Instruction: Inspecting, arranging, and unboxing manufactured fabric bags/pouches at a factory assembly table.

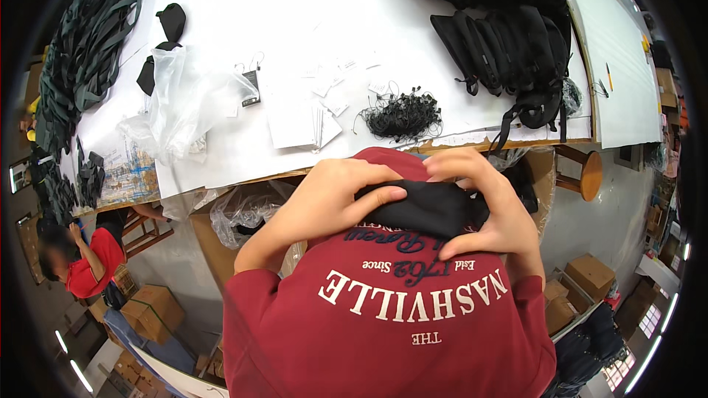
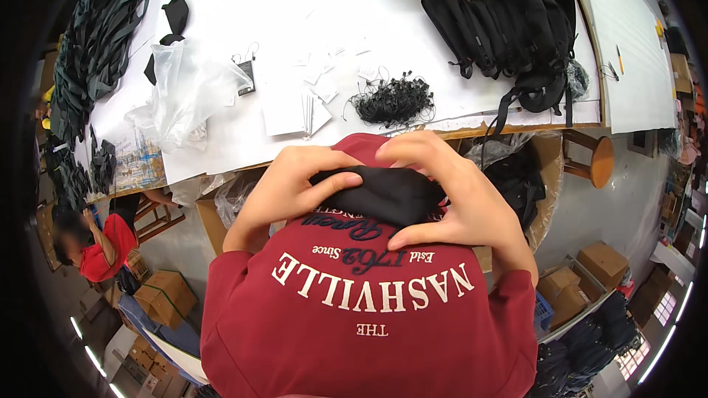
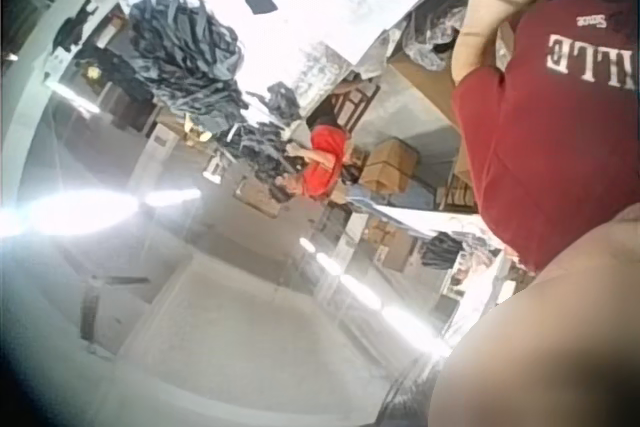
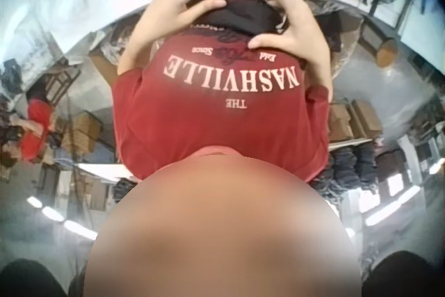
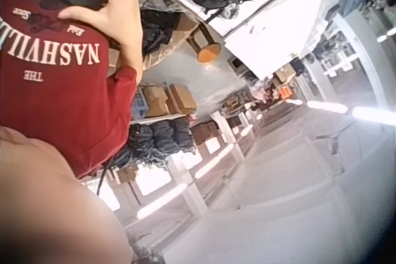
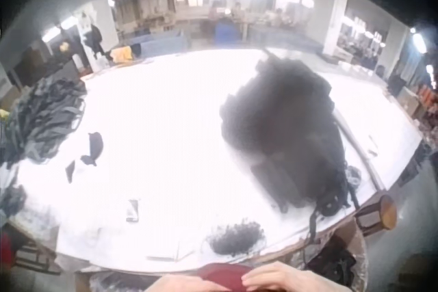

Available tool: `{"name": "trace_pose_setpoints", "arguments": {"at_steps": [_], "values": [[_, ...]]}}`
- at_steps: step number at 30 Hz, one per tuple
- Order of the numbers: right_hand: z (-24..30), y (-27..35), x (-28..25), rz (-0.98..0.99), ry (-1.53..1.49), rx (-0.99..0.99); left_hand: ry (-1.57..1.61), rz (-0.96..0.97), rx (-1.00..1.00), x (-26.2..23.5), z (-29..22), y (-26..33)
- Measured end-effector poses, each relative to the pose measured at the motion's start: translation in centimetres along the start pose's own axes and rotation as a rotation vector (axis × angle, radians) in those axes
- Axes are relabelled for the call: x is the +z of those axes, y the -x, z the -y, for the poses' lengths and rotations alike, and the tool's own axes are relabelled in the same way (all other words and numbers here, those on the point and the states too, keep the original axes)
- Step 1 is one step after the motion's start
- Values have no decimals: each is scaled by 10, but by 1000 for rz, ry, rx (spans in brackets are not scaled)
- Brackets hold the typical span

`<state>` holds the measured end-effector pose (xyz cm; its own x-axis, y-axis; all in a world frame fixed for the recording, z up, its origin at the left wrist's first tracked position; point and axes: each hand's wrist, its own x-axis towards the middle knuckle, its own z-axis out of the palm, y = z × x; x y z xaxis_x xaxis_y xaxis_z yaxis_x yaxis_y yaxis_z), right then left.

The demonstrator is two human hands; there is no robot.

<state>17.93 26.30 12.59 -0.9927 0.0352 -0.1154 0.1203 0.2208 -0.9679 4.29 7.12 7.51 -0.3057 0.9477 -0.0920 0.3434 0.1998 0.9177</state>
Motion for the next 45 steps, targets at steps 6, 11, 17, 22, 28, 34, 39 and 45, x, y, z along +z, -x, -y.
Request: {"name": "trace_pose_setpoints", "arguments": {"at_steps": [6,11,17,22,28,34,39,45], "values": [[-1,-1,0,2,230,237,-81,-53,9,7,-7,2],[-21,-11,-16,-13,178,243,180,-69,-302,-9,25,26],[-85,-33,-58,-274,2,251,268,-324,-507,3,90,80],[-173,-126,-66,-651,142,-19,423,-398,-685,85,141,113],[-218,-188,-14,-382,842,-196,1034,-1021,-642,185,196,160],[-171,-158,124,127,646,-438,1304,-2040,-1152,280,279,273],[-164,-151,253,747,572,-709,1904,-2569,-682,301,331,330],[-178,-207,340,783,664,-777,1770,-2858,-735,349,384,344]]}}
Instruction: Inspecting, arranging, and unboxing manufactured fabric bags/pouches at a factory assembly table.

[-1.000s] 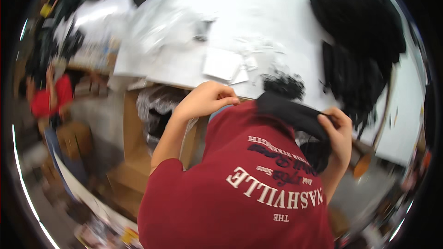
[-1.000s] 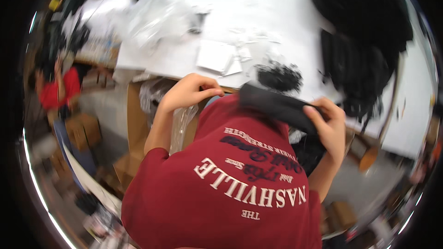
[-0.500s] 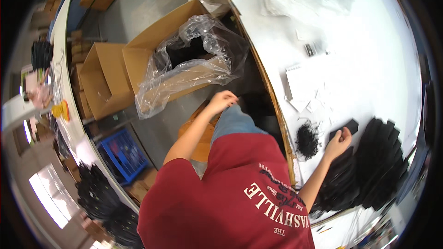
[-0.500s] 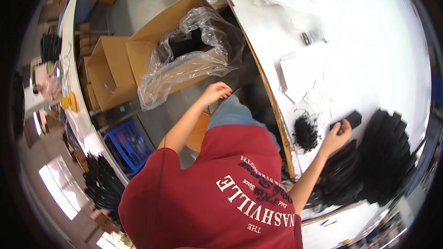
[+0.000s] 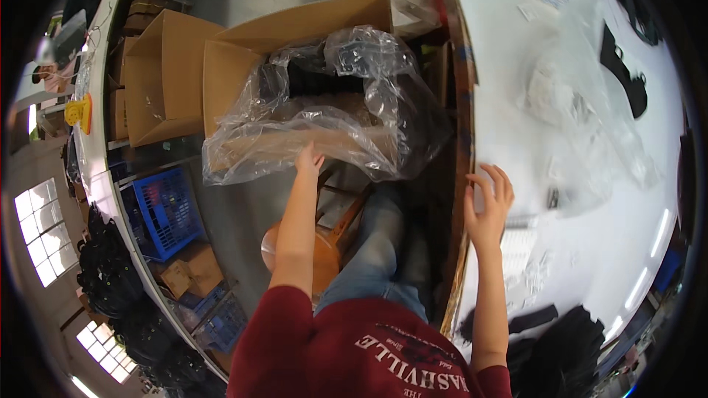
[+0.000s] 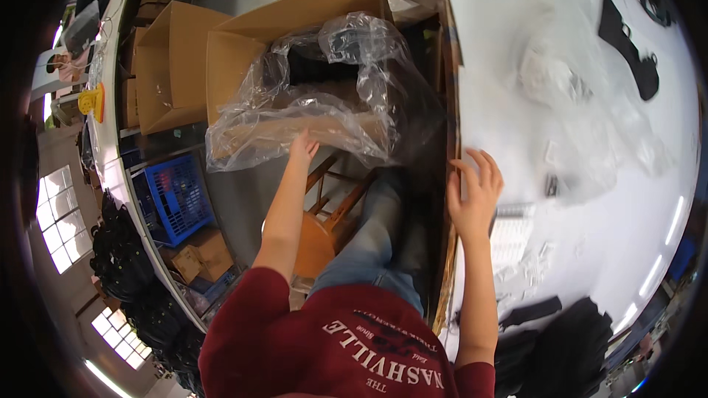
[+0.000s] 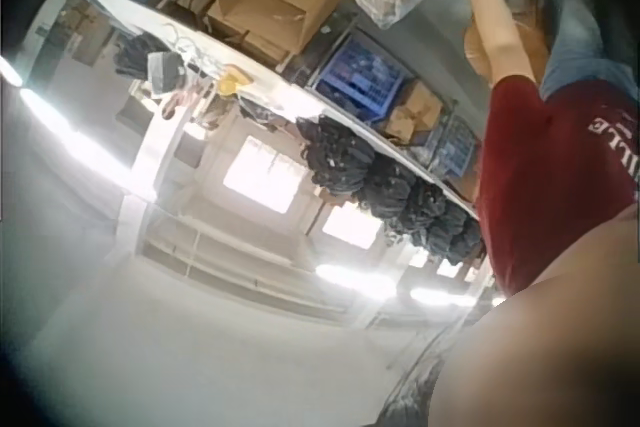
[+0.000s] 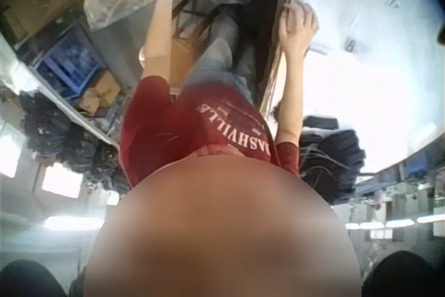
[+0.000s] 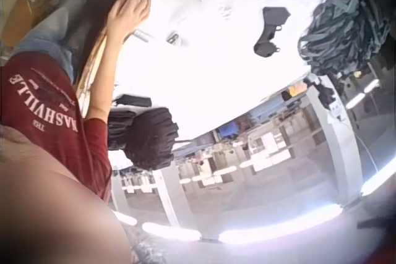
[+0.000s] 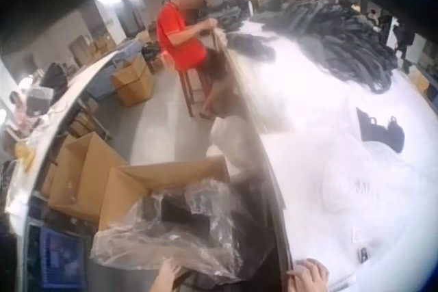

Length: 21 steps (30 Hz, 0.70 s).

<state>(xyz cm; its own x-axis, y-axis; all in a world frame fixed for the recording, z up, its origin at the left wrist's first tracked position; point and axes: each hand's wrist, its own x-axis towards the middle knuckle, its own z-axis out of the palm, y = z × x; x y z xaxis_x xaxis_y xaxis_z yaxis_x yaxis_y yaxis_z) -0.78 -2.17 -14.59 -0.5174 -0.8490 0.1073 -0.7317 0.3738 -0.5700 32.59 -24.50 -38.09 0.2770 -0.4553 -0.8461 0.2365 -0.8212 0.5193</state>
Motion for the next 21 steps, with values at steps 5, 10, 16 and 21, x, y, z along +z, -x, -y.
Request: {"name": "trace_pose_setpoints", "arguments": {"at_steps": [5,10,16,21], "values": [[-39,3,16,-61,118,73,-175,-67,63,-43,67,17],[-36,-4,27,-54,83,15,-600,-149,-92,-110,71,47],[-51,8,17,-14,164,35,-1133,19,1187,33,-24,94],[-42,4,22,2,164,54,-1606,297,958,88,-58,27]]}}
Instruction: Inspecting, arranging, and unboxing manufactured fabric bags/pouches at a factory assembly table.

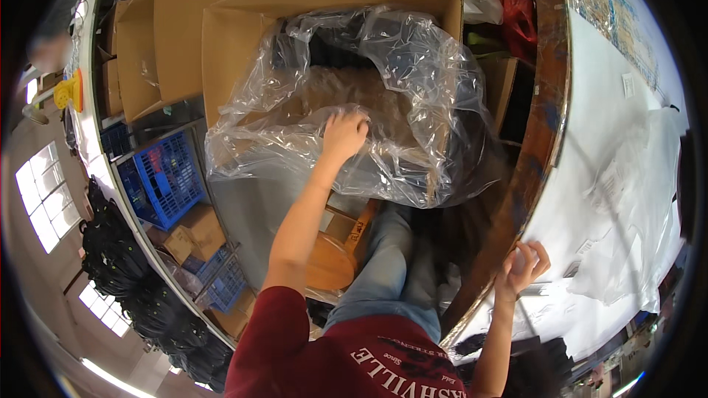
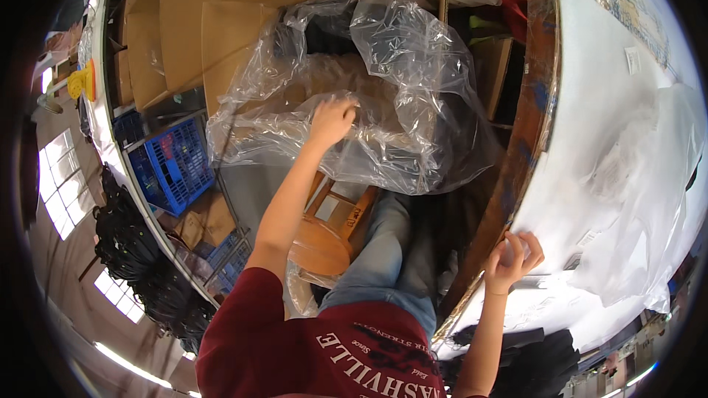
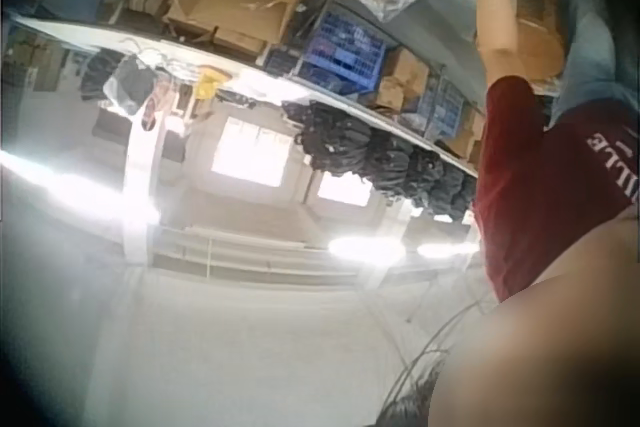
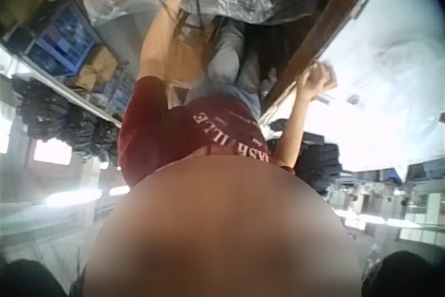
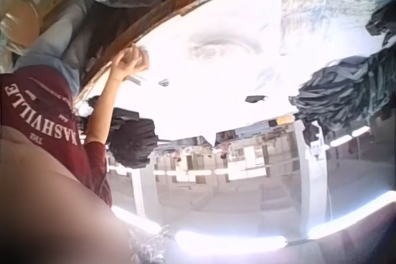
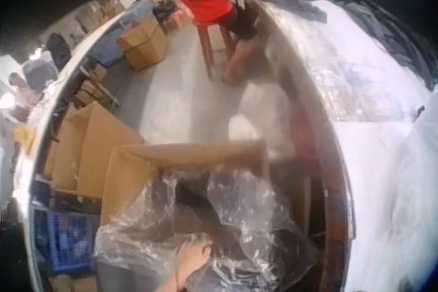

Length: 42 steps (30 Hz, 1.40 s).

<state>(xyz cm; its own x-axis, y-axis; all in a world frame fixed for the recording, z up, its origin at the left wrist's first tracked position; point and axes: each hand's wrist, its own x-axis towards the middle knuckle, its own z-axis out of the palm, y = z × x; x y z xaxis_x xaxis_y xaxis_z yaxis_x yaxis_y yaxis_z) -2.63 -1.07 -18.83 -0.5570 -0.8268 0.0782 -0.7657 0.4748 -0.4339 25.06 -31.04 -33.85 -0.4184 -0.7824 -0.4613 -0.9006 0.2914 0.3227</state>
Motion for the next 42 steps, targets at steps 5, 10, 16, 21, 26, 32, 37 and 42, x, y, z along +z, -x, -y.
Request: {"name": "trace_pose_setpoints", "arguments": {"at_steps": [5,10,16,21,26,32,37,42], "values": [[-5,3,-1,-28,24,-17,-109,655,-179,24,-3,35],[-1,0,1,-47,30,-25,-83,784,-161,57,15,88],[-3,4,1,-16,58,9,-42,876,-266,63,22,55],[-4,5,1,-36,45,12,23,81,-95,69,7,9],[-1,1,3,-40,37,0,63,578,-257,104,30,-6],[9,-3,0,-52,20,26,288,194,-8,53,-17,29],[15,-6,-1,-73,-58,44,625,182,78,6,-76,70],[13,-12,-9,-202,-73,10,530,477,371,-52,-159,129]]}}
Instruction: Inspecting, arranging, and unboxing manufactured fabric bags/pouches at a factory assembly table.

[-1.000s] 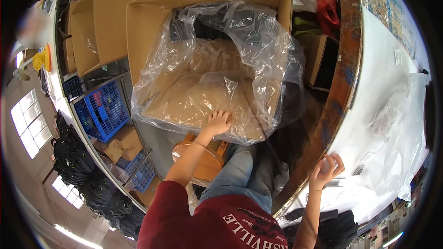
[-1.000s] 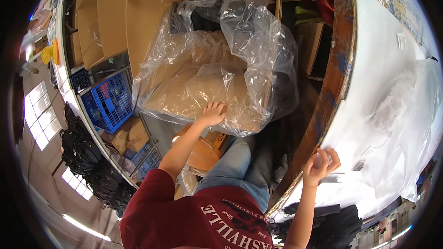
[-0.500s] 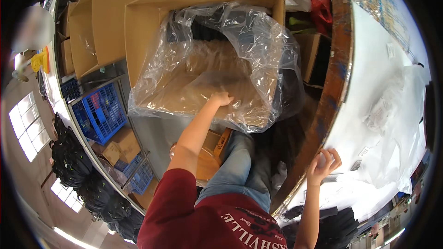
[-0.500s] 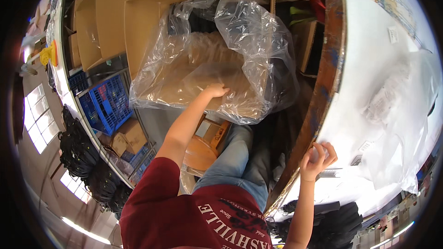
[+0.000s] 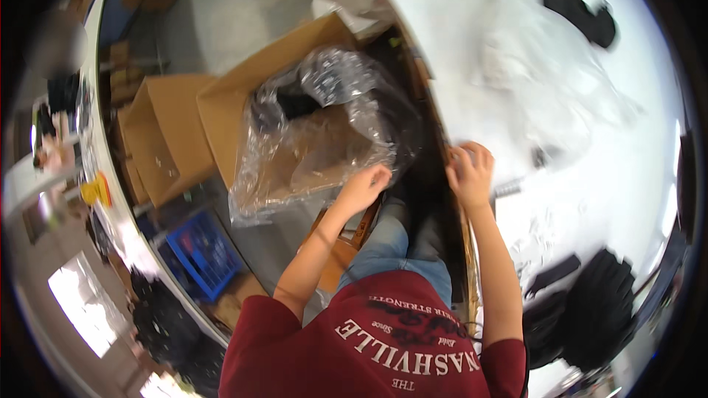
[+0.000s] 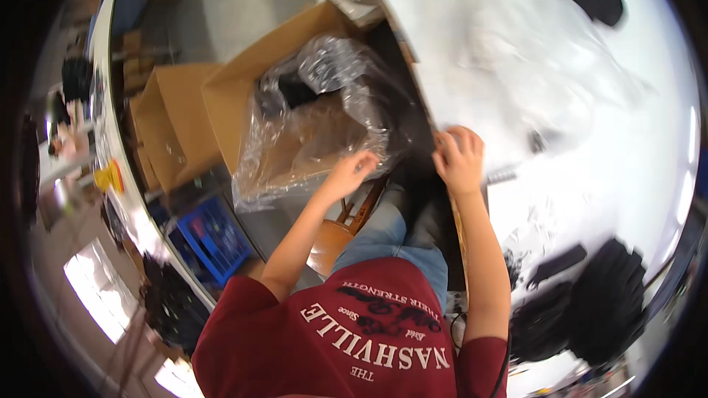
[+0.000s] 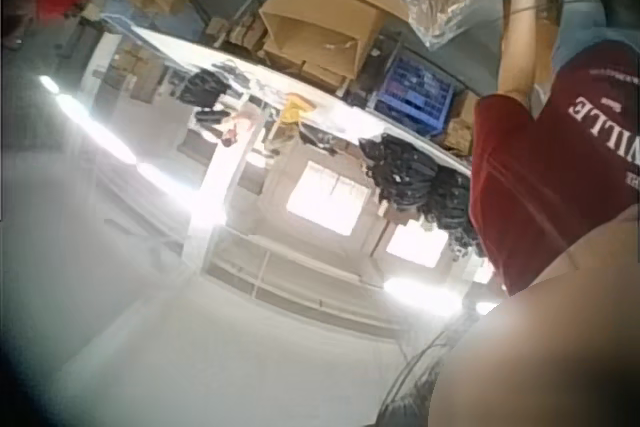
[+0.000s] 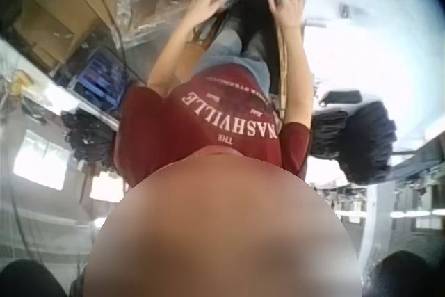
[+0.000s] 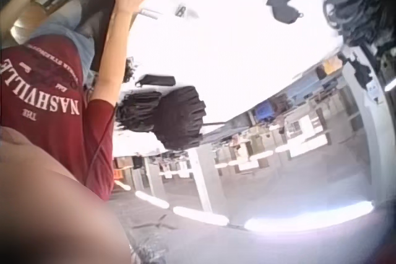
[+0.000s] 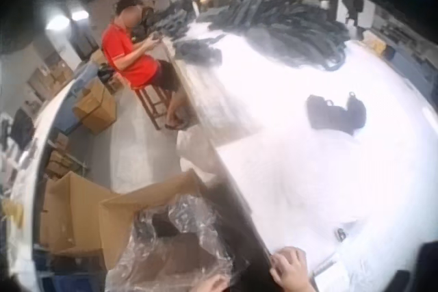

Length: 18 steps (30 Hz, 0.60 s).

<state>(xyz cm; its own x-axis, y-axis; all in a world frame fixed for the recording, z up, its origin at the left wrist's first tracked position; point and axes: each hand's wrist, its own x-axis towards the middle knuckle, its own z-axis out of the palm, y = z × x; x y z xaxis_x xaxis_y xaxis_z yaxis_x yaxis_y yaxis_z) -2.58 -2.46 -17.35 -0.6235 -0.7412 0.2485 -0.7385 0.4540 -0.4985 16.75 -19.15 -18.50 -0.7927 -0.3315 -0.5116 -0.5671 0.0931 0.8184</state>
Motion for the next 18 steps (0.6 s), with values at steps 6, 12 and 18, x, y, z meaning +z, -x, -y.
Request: {"name": "trace_pose_setpoints", "arguments": {"at_steps": [6,12,18], "values": [[12,-8,-55,100,-281,237,-269,816,-102,45,-118,48],[-50,111,-195,-282,-296,680,-44,807,50,137,-160,64],[-110,311,-230,-830,-262,1224,-59,728,356,313,-190,34]]}}
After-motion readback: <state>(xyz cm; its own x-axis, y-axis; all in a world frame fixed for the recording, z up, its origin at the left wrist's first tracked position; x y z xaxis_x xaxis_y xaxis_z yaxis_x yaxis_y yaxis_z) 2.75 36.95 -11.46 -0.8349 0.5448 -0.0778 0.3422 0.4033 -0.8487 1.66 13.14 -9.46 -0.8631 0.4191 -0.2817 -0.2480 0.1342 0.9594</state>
